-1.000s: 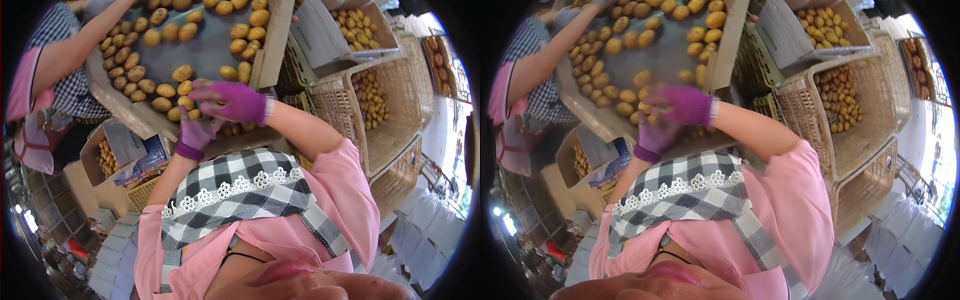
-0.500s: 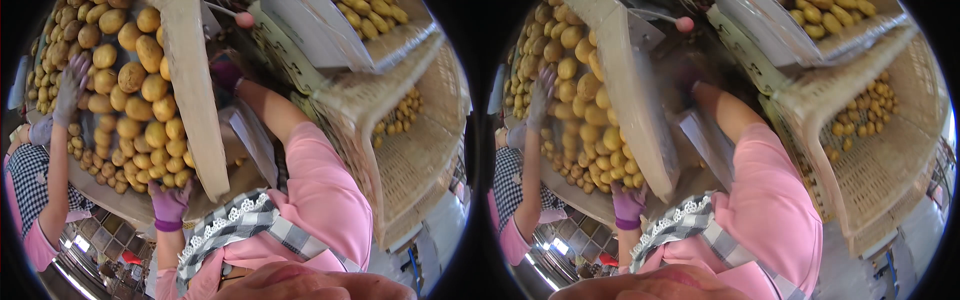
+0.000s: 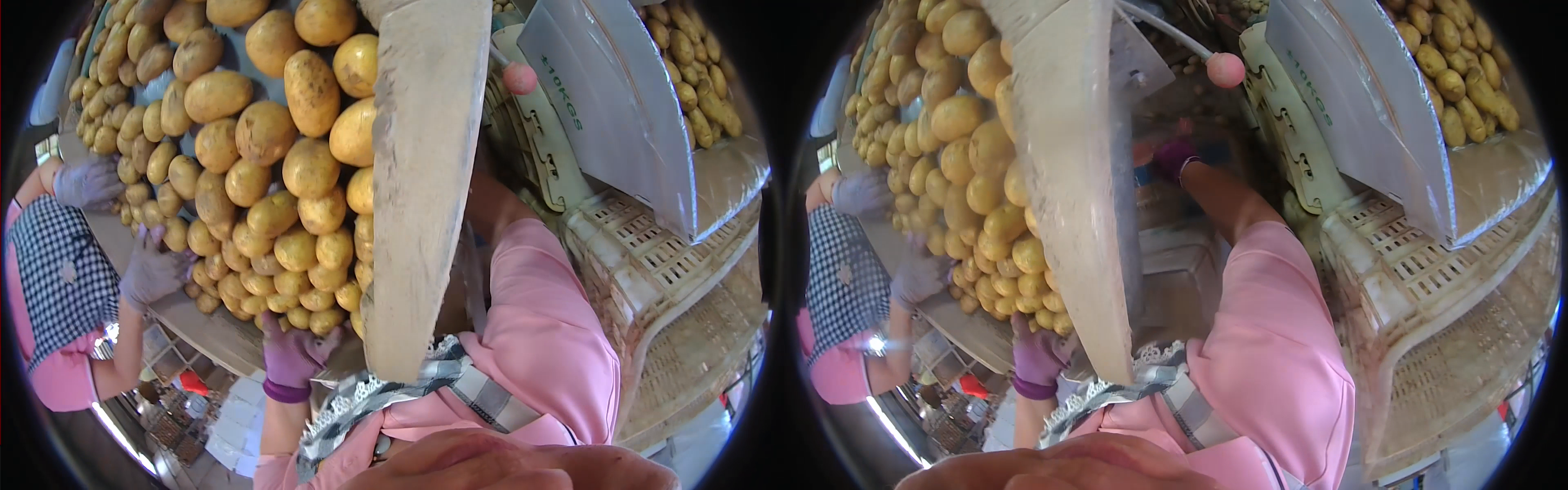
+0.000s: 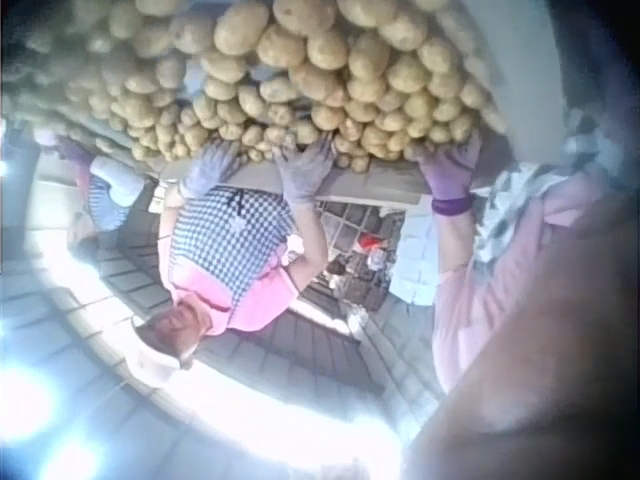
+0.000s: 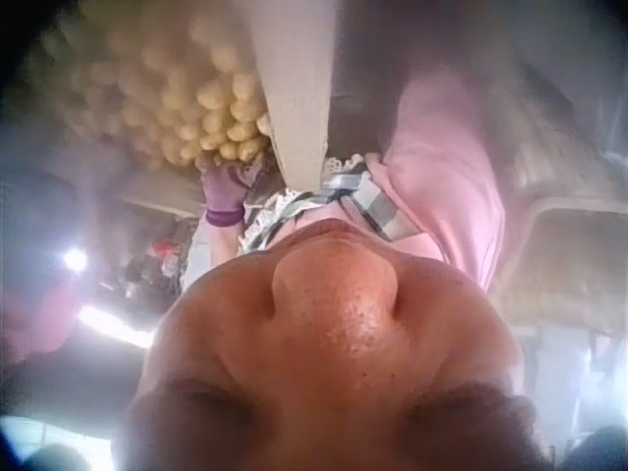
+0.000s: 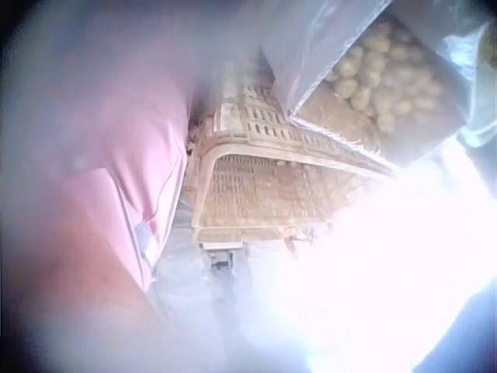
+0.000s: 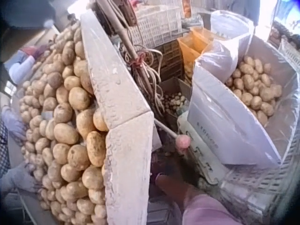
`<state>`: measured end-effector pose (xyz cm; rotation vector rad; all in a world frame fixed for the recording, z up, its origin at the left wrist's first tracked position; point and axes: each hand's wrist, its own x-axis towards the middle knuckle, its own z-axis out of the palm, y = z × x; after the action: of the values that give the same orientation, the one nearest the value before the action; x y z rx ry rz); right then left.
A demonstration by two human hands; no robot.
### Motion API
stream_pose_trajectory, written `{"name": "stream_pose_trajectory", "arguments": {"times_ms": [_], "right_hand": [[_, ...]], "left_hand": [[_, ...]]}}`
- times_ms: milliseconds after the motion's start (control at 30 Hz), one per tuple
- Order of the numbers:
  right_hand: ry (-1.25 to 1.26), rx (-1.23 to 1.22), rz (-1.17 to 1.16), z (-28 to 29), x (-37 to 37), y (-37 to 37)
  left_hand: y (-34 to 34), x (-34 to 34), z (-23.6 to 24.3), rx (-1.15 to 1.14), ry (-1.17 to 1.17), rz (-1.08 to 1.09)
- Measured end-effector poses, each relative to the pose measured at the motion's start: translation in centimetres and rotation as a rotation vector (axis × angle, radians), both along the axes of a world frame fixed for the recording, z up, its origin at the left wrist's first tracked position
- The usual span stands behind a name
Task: The person sorts potatoes on a wooden sorting ramp by hand, sliding and placing them into a box below.
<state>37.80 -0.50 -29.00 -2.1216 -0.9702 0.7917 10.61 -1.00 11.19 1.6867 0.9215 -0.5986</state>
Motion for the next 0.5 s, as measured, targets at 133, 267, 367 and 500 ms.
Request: {"name": "stream_pose_trajectory", "arguments": {"times_ms": [133, 267, 367, 500], "right_hand": [[0.174, 0.197, -0.128, 3.3, -0.7, -5.9], [0.396, 0.349, -0.235, 10.0, 0.1, -14.6], [0.487, 0.36, -0.237, 16.2, -0.9, -19.5], [0.648, 0.204, -0.121, 30.2, -8.0, -23.6]], "left_hand": [[-0.9, 2.9, 0.5, 0.985, -0.247, -0.869], [0.3, 1.4, -0.4, 0.008, -0.26, -0.023], [0.7, 0.0, 0.2, -0.908, -0.245, 1.019], [1.1, -2.4, 0.3, -1.043, -0.448, 1.245]]}}
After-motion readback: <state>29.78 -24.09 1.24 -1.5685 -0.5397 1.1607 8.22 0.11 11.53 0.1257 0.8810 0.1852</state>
